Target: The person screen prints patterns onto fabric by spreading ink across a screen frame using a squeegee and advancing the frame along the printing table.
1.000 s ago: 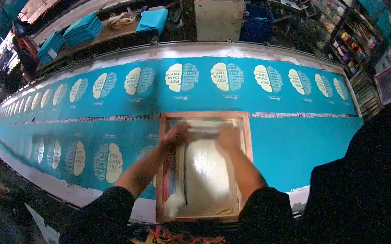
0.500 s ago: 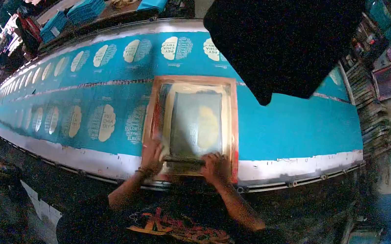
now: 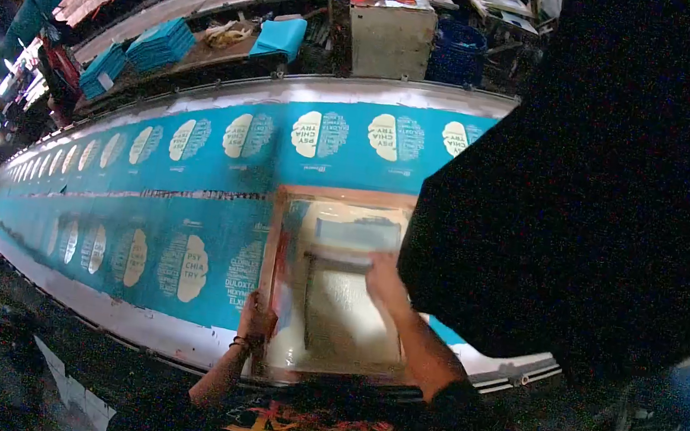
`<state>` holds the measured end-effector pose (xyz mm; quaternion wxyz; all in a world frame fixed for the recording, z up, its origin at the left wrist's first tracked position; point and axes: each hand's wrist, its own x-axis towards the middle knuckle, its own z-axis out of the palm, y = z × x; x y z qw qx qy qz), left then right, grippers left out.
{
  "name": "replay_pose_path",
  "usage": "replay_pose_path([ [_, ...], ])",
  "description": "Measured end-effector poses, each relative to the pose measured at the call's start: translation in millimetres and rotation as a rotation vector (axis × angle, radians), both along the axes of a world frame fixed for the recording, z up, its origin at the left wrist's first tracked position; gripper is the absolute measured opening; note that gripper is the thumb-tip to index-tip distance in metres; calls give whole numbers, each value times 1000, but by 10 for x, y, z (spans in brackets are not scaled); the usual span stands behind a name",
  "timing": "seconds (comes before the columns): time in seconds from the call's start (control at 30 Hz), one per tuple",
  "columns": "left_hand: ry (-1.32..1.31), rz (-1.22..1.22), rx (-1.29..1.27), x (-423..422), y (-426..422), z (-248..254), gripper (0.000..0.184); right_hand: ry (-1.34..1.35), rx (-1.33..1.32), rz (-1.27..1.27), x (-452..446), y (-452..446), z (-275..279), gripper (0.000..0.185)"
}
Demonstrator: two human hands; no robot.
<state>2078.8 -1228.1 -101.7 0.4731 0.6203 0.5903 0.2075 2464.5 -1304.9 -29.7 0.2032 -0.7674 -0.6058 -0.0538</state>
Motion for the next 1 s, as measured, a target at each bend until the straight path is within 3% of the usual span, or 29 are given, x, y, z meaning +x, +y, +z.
replay_pose_path([
  [0.07,61,-26,96,125,-32,255,72,144,66,-77,313,523,-186,30],
  [0.13,128,-57,186,203,-129,528,73,215,-153,-109,373,578,312,27],
  [0.2,151,-71,238,246,-128,458,73,316,-244,-154,379,311,594,30],
  [0.23,208,-97,368,183,-64,131,73,419,-343,-200,387,134,622,34],
  [0.3,264,-173,570,213,-89,-89,73,206,-39,-253,561,-502,149,45],
  [0.33,296,-204,675,233,-103,-185,73,609,-425,-383,686,-674,327,50],
  [0.4,-33,-9,505,736,-435,419,75,1276,369,-411,1257,-1123,-967,50],
  [0.43,50,90,158,1074,-564,783,78,1198,184,-523,1370,-1415,-662,43],
  [0.47,50,78,156,1293,-632,729,78,1114,-1,-636,1505,-1652,-466,37],
  [0.5,531,-280,621,1521,-687,552,80,1108,-16,-658,1739,-1763,-386,35],
  [0.57,416,-293,783,2104,-848,-6,83,1230,14,-685,2167,-1938,-49,32],
  [0.6,-140,56,431,2339,-961,-255,83,1361,64,-685,2226,-2049,237,32],
  [0.67,-123,22,378,2508,-1276,-144,84,1435,137,-830,2319,-2340,363,34],
  [0.7,-110,3,332,2585,-1399,-8,84,1403,149,-747,2451,-2506,261,37],
  [0.8,-72,-26,232,2740,-1627,242,85,1001,128,-367,3030,-2991,-1060,44],
  [0.87,24,-51,312,2726,-1714,232,85,1176,304,-596,2715,-3100,-724,48],
  [1.0,202,-101,485,2726,-1604,244,85,1066,172,-578,2707,-3103,-757,47],
])
